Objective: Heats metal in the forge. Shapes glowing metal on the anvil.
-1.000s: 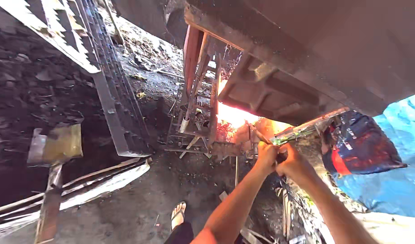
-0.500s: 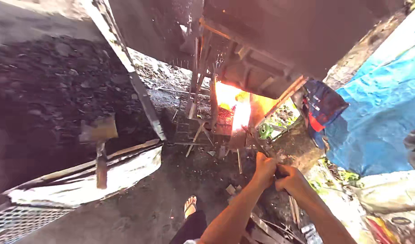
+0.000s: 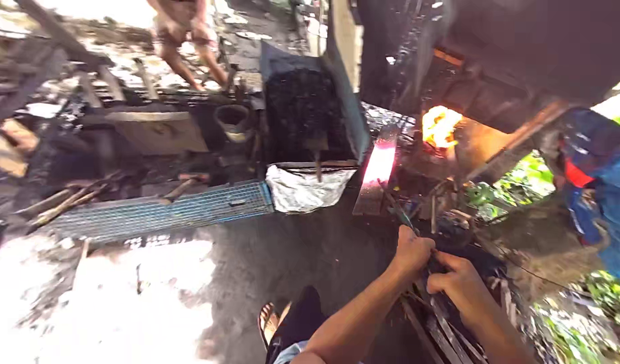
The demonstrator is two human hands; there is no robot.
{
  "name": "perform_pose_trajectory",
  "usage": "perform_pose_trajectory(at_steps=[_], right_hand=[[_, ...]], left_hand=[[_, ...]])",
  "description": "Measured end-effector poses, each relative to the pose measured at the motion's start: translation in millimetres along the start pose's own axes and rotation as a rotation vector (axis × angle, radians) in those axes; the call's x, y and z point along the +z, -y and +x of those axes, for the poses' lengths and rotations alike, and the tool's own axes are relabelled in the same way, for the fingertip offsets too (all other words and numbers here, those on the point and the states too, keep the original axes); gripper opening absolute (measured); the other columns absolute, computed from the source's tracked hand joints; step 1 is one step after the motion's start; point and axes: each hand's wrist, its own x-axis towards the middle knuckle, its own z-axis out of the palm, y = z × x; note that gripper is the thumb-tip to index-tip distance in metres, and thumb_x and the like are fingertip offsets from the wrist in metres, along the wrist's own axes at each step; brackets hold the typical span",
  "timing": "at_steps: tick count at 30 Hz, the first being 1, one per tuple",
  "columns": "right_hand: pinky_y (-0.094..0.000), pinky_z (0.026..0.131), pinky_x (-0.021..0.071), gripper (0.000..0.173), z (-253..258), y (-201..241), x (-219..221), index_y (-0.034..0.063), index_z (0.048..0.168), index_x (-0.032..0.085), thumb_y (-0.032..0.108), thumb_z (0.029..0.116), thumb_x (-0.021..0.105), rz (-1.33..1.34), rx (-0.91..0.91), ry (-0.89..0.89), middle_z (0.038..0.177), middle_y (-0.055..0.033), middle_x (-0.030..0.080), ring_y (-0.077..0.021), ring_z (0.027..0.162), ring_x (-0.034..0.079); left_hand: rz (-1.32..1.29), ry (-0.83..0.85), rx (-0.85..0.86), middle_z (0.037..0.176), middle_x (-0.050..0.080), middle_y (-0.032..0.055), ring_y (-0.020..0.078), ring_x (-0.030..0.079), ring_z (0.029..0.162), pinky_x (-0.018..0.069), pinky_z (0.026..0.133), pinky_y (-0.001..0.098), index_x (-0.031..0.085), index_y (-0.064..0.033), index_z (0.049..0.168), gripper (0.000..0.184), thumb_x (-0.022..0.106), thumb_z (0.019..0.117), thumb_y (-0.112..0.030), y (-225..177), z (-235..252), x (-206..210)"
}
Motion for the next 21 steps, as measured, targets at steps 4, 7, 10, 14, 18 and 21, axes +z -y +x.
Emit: perform_pose_trajectory(at_steps=[4, 7, 10, 14, 18, 21], right_hand=[[-0.0409, 0.063, 0.0575, 0.040, 36.3, 62.0, 92.4, 0.0156, 0.097, 0.076, 0.018, 0.0576, 0.072, -0.001, -0.080, 0.099, 0.086, 0.0004, 0.071, -0.0139, 0.077, 0.069], [-0.0397, 0.060, 0.0549, 0.034, 80.5, 124.1, 186.4, 0.0150, 0.091, 0.075, 0.016, 0.0565, 0.072, 0.053, -0.139, 0.170, 0.082, 0.0001, 0.069, -0.0138, 0.074, 0.066], [-0.0393, 0.063, 0.0555, 0.040, 140.6, 221.3, 301.6, 0.0137, 0.098, 0.076, 0.012, 0.0579, 0.072, 0.130, -0.151, 0.291, 0.086, -0.0002, 0.071, -0.0136, 0.078, 0.067], [-0.0383, 0.063, 0.0544, 0.048, 245.7, 357.8, 485.3, 0.0077, 0.114, 0.074, 0.005, 0.0653, 0.072, 0.274, -0.102, 0.474, 0.096, -0.0056, 0.072, -0.0154, 0.076, 0.065], [-0.0326, 0.057, 0.0522, 0.051, 338.3, 400.0, 705.1, 0.0012, 0.138, 0.057, 0.006, 0.0883, 0.067, 0.428, 0.027, 0.669, 0.093, -0.0119, 0.068, -0.0154, 0.066, 0.061], [-0.0422, 0.100, 0.0550, 0.064, 332.7, 412.1, 782.8, 0.0057, 0.155, 0.039, 0.018, 0.0988, 0.066, 0.318, 0.020, 0.846, 0.139, -0.0177, 0.060, -0.0229, 0.119, 0.064]], left_hand=[[-0.007, -0.098, 0.081, 0.071, 0.059, 0.0098, 0.0168, 0.062, 0.058, 0.0541, 0.054, 0.0315, 0.044, 0.0018, 0.111, 0.034, 0.061, 0.0822, 0.008, -57.2, 10.3, -106.4], [0.011, -0.204, 0.141, 0.073, 0.059, 0.0102, 0.0173, 0.062, 0.059, 0.0554, 0.056, 0.0324, 0.045, 0.0026, 0.111, 0.033, 0.061, 0.0833, 0.007, -114.8, 31.3, -209.7], [0.084, -0.298, 0.199, 0.079, 0.063, 0.0108, 0.0171, 0.065, 0.065, 0.0578, 0.062, 0.0338, 0.047, 0.0036, 0.116, 0.036, 0.062, 0.0823, 0.005, -202.7, 64.5, -340.7], [0.357, -0.483, 0.064, 0.088, 0.066, 0.0132, 0.0214, 0.066, 0.076, 0.0571, 0.069, 0.0413, 0.055, 0.0028, 0.119, 0.035, 0.069, 0.0874, -0.003, -331.8, 124.0, -541.4], [0.552, -0.680, -0.200, 0.109, 0.065, 0.0229, 0.0346, 0.065, 0.092, 0.0553, 0.076, 0.0551, 0.050, -0.0004, 0.134, 0.052, 0.069, 0.0878, -0.015, -376.4, 189.2, -758.5], [0.493, -0.838, -0.276, 0.102, 0.069, 0.0199, 0.0297, 0.068, 0.085, 0.0573, 0.078, 0.0509, 0.061, 0.0008, 0.127, 0.037, 0.065, 0.0966, -0.020, -377.8, 204.3, -871.3]])
